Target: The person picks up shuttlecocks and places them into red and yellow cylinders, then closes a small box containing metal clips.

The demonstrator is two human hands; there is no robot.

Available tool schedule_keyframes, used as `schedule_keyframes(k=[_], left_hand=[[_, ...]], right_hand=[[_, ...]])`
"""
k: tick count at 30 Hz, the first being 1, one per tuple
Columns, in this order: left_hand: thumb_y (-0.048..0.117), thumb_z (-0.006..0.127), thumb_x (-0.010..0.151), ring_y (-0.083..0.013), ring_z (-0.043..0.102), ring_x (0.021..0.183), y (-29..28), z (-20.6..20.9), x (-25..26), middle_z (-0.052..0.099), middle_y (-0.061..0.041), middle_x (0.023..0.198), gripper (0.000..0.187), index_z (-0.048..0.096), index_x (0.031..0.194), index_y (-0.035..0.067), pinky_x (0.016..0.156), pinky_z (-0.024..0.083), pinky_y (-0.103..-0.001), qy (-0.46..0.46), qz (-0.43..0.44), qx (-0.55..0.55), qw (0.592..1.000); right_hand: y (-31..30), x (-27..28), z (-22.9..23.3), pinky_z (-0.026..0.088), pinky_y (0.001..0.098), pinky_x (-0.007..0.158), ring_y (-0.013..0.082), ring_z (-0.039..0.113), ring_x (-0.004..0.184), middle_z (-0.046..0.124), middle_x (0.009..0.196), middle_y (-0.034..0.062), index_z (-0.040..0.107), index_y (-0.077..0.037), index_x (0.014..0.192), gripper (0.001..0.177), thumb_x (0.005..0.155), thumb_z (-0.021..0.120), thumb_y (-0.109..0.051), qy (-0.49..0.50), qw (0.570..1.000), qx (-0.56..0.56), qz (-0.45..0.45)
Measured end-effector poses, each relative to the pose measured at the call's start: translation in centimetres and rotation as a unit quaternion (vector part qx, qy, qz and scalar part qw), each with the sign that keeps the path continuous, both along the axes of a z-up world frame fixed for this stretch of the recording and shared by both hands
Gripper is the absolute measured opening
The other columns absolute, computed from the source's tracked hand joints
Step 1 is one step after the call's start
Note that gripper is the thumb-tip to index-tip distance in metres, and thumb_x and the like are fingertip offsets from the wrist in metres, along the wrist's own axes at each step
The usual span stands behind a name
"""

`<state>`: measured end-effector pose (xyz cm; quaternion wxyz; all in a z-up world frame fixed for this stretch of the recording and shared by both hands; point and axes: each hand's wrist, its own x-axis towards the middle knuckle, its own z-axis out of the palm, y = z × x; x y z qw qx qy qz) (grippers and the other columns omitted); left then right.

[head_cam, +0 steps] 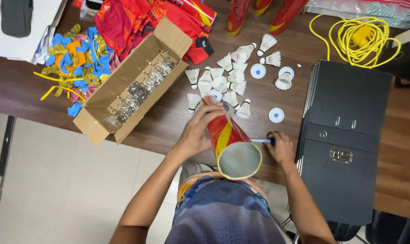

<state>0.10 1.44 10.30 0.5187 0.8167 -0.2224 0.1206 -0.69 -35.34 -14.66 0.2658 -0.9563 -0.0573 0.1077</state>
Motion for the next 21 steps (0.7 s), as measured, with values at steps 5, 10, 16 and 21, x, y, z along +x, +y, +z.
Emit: schedule_keyframes(k=[5,10,16,21], left_hand=[[0.007,0.084,0.079,-0.0346,0.064,0.123,0.0,-1.5,-2.6,0.061,-0.015,0.13,0.062,0.056,0.134,0.009,0.107,0.054,-0.045,0.007,0.042,-0.017,0.999],[0.008,0.085,0.082,-0.0341,0.064,0.121,0.3,-0.9,-4.4,0.062,-0.014,0.129,0.061,0.055,0.135,0.01,0.106,0.054,-0.045,0.016,0.062,-0.022,0.998],[0.017,0.088,0.078,-0.0353,0.064,0.122,-1.3,-4.3,-4.0,0.061,-0.015,0.131,0.067,0.056,0.136,0.01,0.104,0.055,-0.045,0.062,0.064,-0.045,0.995],[0.023,0.091,0.066,-0.0367,0.064,0.118,-4.7,-9.6,-2.1,0.062,-0.014,0.127,0.077,0.057,0.133,0.01,0.102,0.054,-0.046,0.119,0.062,-0.049,0.99]], right_hand=[[4.5,3.4,1.0,0.048,0.0475,0.096,0.0378,0.059,0.109,0.064,0.115,0.0134,0.067,-0.008,0.116,0.034,0.087,0.081,-0.017,-0.119,0.993,0.013,0.021],[10.2,6.4,2.2,0.048,0.0491,0.091,0.0427,0.057,0.107,0.06,0.116,0.021,0.064,-0.002,0.12,0.045,0.079,0.081,-0.012,-0.151,0.986,0.029,0.062],[6.4,9.1,2.2,0.052,0.0453,0.086,0.0386,0.065,0.1,0.067,0.109,0.0178,0.067,-0.004,0.109,0.018,0.093,0.072,-0.003,-0.218,0.975,0.049,-0.014],[2.4,10.8,17.9,0.056,0.0309,0.085,0.0153,0.068,0.096,0.073,0.105,0.0134,0.071,0.002,0.117,0.009,0.111,0.066,-0.002,-0.292,0.943,0.137,-0.075]])
